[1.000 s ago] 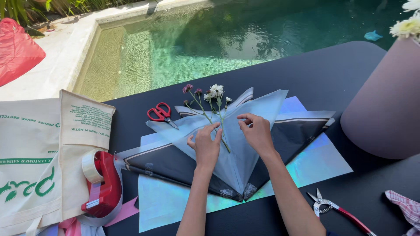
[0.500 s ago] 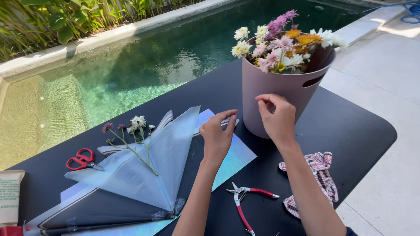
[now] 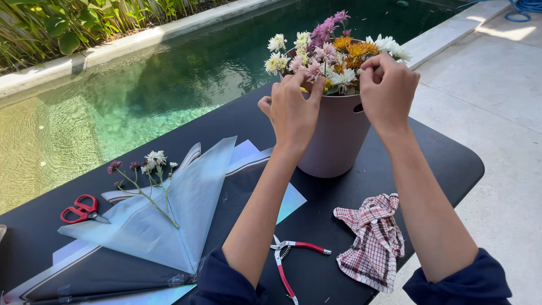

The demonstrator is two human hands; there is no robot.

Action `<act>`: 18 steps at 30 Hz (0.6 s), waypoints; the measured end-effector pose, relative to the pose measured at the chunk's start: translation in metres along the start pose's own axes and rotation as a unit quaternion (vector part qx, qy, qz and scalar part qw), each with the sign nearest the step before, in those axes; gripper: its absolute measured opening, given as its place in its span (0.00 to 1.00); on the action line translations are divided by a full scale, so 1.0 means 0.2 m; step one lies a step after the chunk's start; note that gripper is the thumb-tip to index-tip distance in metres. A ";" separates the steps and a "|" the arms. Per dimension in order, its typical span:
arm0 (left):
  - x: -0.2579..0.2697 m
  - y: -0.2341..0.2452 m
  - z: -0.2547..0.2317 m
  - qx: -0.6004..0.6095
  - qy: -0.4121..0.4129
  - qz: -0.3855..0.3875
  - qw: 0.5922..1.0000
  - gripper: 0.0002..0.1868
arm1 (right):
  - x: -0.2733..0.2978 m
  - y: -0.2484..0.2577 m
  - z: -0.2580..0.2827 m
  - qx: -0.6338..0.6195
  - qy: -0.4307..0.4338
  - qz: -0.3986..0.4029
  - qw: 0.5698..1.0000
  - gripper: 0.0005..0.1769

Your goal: The person selects flowers from a bucket, trims the stems using shears, and places them into a wrapping to form an arrangement.

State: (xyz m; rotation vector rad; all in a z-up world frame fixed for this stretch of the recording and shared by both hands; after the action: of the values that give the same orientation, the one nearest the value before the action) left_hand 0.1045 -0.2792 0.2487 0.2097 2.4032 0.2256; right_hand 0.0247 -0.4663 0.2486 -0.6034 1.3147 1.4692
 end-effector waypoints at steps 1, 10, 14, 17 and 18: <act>-0.02 -0.01 0.01 -0.031 0.021 0.013 0.999 0.16 | -0.05 -0.05 -0.04 0.070 -0.009 0.050 0.996 0.08; -0.01 -0.04 0.04 0.001 -0.001 -0.042 0.999 0.21 | -0.16 -0.28 -0.09 0.212 -0.105 0.364 0.901 0.15; 0.05 -0.07 -0.18 -0.024 -0.168 -0.053 0.984 0.30 | -0.16 -0.28 -0.08 0.176 -0.089 0.340 0.920 0.06; 0.06 -0.21 -0.27 -0.084 -0.302 0.016 0.950 0.12 | -0.18 -0.28 -0.14 0.112 -0.023 0.266 0.957 0.18; 0.05 -0.24 -0.27 -0.082 -0.301 0.017 0.950 0.12 | -0.18 -0.26 -0.13 0.114 -0.024 0.266 0.957 0.18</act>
State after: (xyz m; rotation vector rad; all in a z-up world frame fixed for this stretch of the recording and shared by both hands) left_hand 0.0569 -0.3294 0.2714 0.2073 1.7651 0.3238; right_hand 0.0779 -0.5108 0.2515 -0.0551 1.6604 1.7074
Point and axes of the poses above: each hand's wrist, its own x-axis away from the middle knuckle, its own y-axis out of the back of the hand, z = x × y, the point moved 7 cm from there along -x, towards the middle knuckle, and after that the axes turned 14 degrees about x, right-handed, at the moved point
